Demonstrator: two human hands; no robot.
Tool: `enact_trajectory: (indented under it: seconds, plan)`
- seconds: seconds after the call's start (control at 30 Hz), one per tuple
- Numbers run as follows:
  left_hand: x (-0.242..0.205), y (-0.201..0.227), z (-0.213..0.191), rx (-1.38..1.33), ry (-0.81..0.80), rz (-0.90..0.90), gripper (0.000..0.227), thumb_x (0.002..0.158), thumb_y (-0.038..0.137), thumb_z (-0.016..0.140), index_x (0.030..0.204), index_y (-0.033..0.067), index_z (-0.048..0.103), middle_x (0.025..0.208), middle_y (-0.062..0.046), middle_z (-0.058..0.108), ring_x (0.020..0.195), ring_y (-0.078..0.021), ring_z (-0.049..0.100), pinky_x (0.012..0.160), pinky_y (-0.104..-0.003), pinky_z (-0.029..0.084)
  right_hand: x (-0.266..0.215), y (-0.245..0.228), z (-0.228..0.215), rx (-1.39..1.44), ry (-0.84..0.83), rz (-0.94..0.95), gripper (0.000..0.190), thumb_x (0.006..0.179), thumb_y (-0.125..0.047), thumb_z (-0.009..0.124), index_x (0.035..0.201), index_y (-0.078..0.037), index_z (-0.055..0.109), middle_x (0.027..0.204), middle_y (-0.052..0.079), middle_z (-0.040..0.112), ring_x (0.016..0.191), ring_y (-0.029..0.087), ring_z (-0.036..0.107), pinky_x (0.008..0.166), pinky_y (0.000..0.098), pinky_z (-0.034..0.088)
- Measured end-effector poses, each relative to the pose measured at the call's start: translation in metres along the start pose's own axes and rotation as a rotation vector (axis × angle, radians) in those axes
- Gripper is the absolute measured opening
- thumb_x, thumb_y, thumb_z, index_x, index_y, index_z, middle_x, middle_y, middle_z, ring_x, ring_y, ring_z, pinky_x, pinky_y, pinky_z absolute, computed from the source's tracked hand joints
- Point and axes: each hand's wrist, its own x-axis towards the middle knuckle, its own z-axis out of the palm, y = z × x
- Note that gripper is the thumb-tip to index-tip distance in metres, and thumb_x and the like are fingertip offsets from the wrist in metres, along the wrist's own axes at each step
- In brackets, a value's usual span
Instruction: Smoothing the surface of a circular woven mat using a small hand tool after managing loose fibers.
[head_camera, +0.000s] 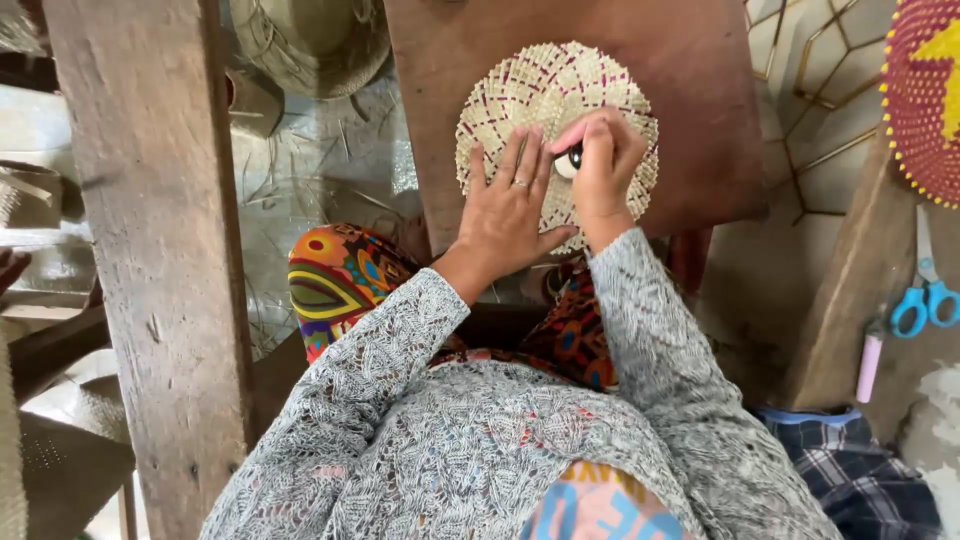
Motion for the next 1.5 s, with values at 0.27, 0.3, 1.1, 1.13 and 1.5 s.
enact_trajectory:
  seconds: [0.27, 0.3, 1.1, 1.13, 1.5]
  plan:
    - [0.0, -0.001, 0.005, -0.063, -0.004, 0.014, 0.106, 0.093, 0.078, 0.044, 0.163, 0.0034, 0.016, 0.171, -0.019, 0.008, 0.158, -0.0345, 0.002, 0.12, -0.071, 0.007, -0.041, -0.042, -0.006, -0.076, -0.039, 0.111, 0.04, 0.097, -0.016, 0.051, 0.065, -0.008, 0.072, 0.061, 0.007, 0.067, 0.058, 0.021, 0.063, 0.064, 0.0314, 0.05]
    - [0.0, -0.001, 0.006, -0.062, -0.004, 0.02, 0.106, 0.093, 0.078, 0.044, 0.163, 0.0034, 0.016, 0.171, -0.019, 0.008, 0.158, -0.0345, 0.002, 0.12, -0.071, 0.007, -0.029, -0.031, -0.004, -0.079, -0.034, 0.111, 0.04, 0.097, -0.016, 0.051, 0.065, -0.008, 0.072, 0.061, 0.007, 0.067, 0.058, 0.021, 0.063, 0.064, 0.0314, 0.05]
    - [0.009, 0.016, 0.01, -0.015, 0.108, -0.013, 0.114, 0.089, 0.081, 0.054, 0.163, 0.0015, 0.017, 0.171, -0.019, 0.01, 0.158, -0.0324, 0.007, 0.121, -0.069, 0.015, -0.032, -0.042, -0.025, 0.042, -0.124, 0.095, 0.038, 0.094, -0.013, 0.049, 0.063, -0.004, 0.068, 0.06, 0.011, 0.067, 0.055, 0.021, 0.061, 0.061, 0.0297, 0.049]
    - [0.009, 0.017, 0.005, -0.007, 0.042, -0.017, 0.115, 0.089, 0.081, 0.052, 0.163, 0.002, 0.015, 0.171, -0.018, 0.007, 0.158, -0.0312, 0.005, 0.121, -0.069, 0.014, -0.027, -0.036, -0.025, 0.101, -0.125, 0.108, 0.043, 0.1, -0.018, 0.046, 0.065, -0.002, 0.067, 0.058, 0.012, 0.064, 0.051, 0.018, 0.056, 0.056, 0.0286, 0.046]
    - [0.01, 0.008, 0.001, -0.058, 0.003, -0.002, 0.12, 0.087, 0.084, 0.054, 0.163, 0.0003, 0.014, 0.171, -0.02, 0.006, 0.158, -0.0329, 0.005, 0.12, -0.069, 0.011, -0.039, -0.033, -0.024, 0.04, -0.091, 0.058, 0.041, 0.099, -0.014, 0.046, 0.064, -0.005, 0.067, 0.062, 0.01, 0.067, 0.059, 0.022, 0.063, 0.065, 0.0325, 0.05]
